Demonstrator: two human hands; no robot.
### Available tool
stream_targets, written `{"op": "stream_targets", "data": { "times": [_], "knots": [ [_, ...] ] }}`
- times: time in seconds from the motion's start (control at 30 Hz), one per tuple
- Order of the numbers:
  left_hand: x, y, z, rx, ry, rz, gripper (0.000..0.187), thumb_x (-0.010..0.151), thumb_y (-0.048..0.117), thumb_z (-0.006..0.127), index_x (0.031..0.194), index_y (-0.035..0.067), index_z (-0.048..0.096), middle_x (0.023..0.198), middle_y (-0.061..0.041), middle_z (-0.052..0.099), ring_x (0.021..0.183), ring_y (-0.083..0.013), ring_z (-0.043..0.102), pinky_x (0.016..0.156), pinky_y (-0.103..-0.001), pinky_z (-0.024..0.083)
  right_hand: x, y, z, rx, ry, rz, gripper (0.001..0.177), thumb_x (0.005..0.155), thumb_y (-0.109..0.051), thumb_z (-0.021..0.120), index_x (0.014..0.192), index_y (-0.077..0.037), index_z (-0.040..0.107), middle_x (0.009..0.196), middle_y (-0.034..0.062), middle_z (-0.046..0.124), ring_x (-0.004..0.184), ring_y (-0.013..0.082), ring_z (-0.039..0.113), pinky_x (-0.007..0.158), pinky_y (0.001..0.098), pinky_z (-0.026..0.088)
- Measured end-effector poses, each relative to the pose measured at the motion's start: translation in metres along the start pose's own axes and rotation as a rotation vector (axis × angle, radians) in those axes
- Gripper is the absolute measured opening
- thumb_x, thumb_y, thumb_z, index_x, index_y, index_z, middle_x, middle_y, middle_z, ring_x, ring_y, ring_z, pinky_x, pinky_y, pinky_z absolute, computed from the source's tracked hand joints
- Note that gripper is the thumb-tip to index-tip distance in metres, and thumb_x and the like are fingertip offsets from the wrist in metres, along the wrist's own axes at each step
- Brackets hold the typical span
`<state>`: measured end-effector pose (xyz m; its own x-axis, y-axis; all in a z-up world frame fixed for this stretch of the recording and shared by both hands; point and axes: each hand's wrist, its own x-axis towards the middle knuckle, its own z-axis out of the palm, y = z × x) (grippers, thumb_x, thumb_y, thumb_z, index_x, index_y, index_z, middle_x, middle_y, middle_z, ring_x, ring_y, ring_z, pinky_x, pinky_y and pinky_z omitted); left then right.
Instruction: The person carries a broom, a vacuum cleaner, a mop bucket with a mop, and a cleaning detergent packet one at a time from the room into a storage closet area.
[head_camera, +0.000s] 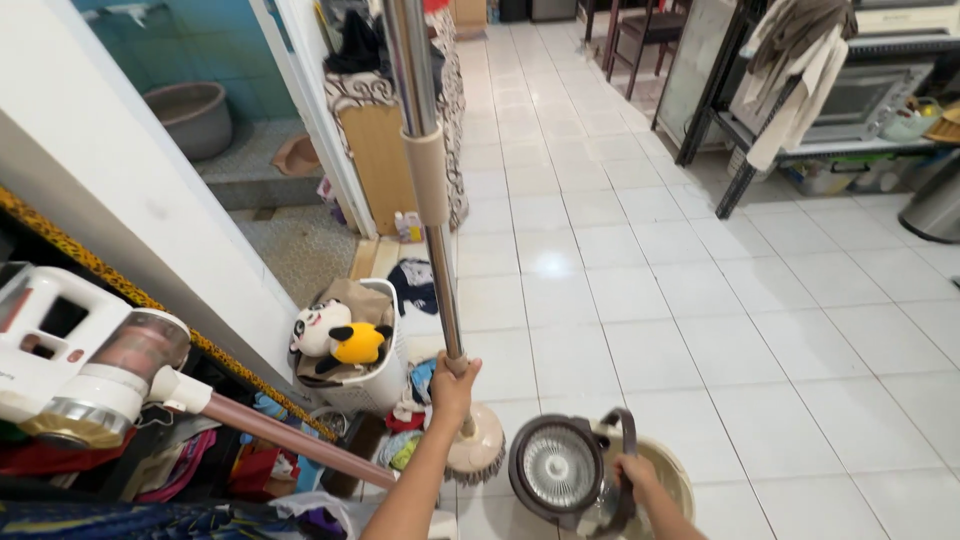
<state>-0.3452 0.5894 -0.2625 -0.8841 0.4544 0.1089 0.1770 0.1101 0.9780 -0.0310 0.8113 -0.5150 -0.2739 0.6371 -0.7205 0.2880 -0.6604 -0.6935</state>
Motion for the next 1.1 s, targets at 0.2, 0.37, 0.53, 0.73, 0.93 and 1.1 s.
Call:
{"op": "stream_targets", "data": {
  "times": [0.2, 0.37, 0.53, 0.73, 0.93, 1.1],
  "knots": [
    [-0.003, 0.01, 0.008, 0.043, -0.025, -0.057, 0.037, 0.084, 0.027, 0.081, 0.105, 0.007, 0.058, 0.082, -0.006, 0.067, 0.073, -0.0181, 0.061, 0.071, -0.034, 0.052, 0.023, -0.027, -0.046, -0.647, 0.455, -0.265, 0.036, 0.083, -0.019, 0.071, 0.107, 0.008, 0.068, 0.1, 0.0228, 0.069, 0.088, 0.0349, 0.066, 0.077, 0.0446, 0.053],
    [-0.011, 0.035, 0.014, 0.004, -0.007, -0.063, 0.035, 0.083, 0.025, 0.082, 0.103, 0.007, 0.059, 0.083, -0.005, 0.068, 0.074, -0.0173, 0.062, 0.072, -0.034, 0.053, -0.035, -0.143, -0.002, -0.58, 0.336, -0.619, 0.064, 0.079, -0.032, 0.082, 0.132, 0.0, 0.061, 0.135, 0.0195, 0.064, 0.124, 0.0342, 0.061, 0.101, 0.043, 0.05],
    [-0.019, 0.057, 0.014, 0.016, 0.064, 0.0, 0.034, 0.082, 0.022, 0.083, 0.101, 0.006, 0.06, 0.082, -0.008, 0.067, 0.074, -0.0203, 0.062, 0.072, -0.035, 0.053, -0.214, -0.283, 0.122, -0.486, -0.315, -0.741, 0.049, 0.092, -0.033, 0.07, 0.132, -0.005, 0.061, 0.132, 0.0149, 0.067, 0.126, 0.0252, 0.062, 0.105, 0.0389, 0.051],
    [-0.025, 0.079, -0.001, -0.04, 0.139, 0.056, 0.037, 0.08, 0.021, 0.086, 0.1, 0.005, 0.059, 0.084, -0.01, 0.067, 0.075, -0.0234, 0.063, 0.071, -0.037, 0.052, -0.413, -0.356, 0.233, -0.488, -0.897, -0.953, 0.064, 0.091, -0.024, 0.07, 0.146, -0.011, 0.041, 0.14, 0.0137, 0.056, 0.131, 0.0213, 0.055, 0.106, 0.0378, 0.05],
    [-0.06, 0.103, -0.064, -0.04, 0.23, 0.091, 0.033, 0.085, 0.019, 0.082, 0.1, 0.003, 0.057, 0.08, -0.012, 0.065, 0.075, -0.0265, 0.063, 0.074, -0.037, 0.052, -0.475, -0.334, 0.302, -0.525, -0.969, -1.085, 0.034, 0.095, -0.021, 0.069, 0.121, -0.002, 0.058, 0.103, 0.0088, 0.074, 0.1, 0.0163, 0.073, 0.089, 0.0329, 0.059],
    [-0.098, 0.094, -0.162, 0.161, 0.029, -0.127, 0.034, 0.081, 0.014, 0.084, 0.104, 0.002, 0.063, 0.091, -0.01, 0.07, 0.088, -0.0235, 0.069, 0.081, -0.038, 0.054, -0.497, -0.271, 0.347, -0.593, -1.133, -1.014, 0.025, 0.096, -0.021, 0.071, 0.103, -0.001, 0.059, 0.088, 0.008, 0.071, 0.084, 0.0146, 0.072, 0.076, 0.0308, 0.057]
  ]
}}
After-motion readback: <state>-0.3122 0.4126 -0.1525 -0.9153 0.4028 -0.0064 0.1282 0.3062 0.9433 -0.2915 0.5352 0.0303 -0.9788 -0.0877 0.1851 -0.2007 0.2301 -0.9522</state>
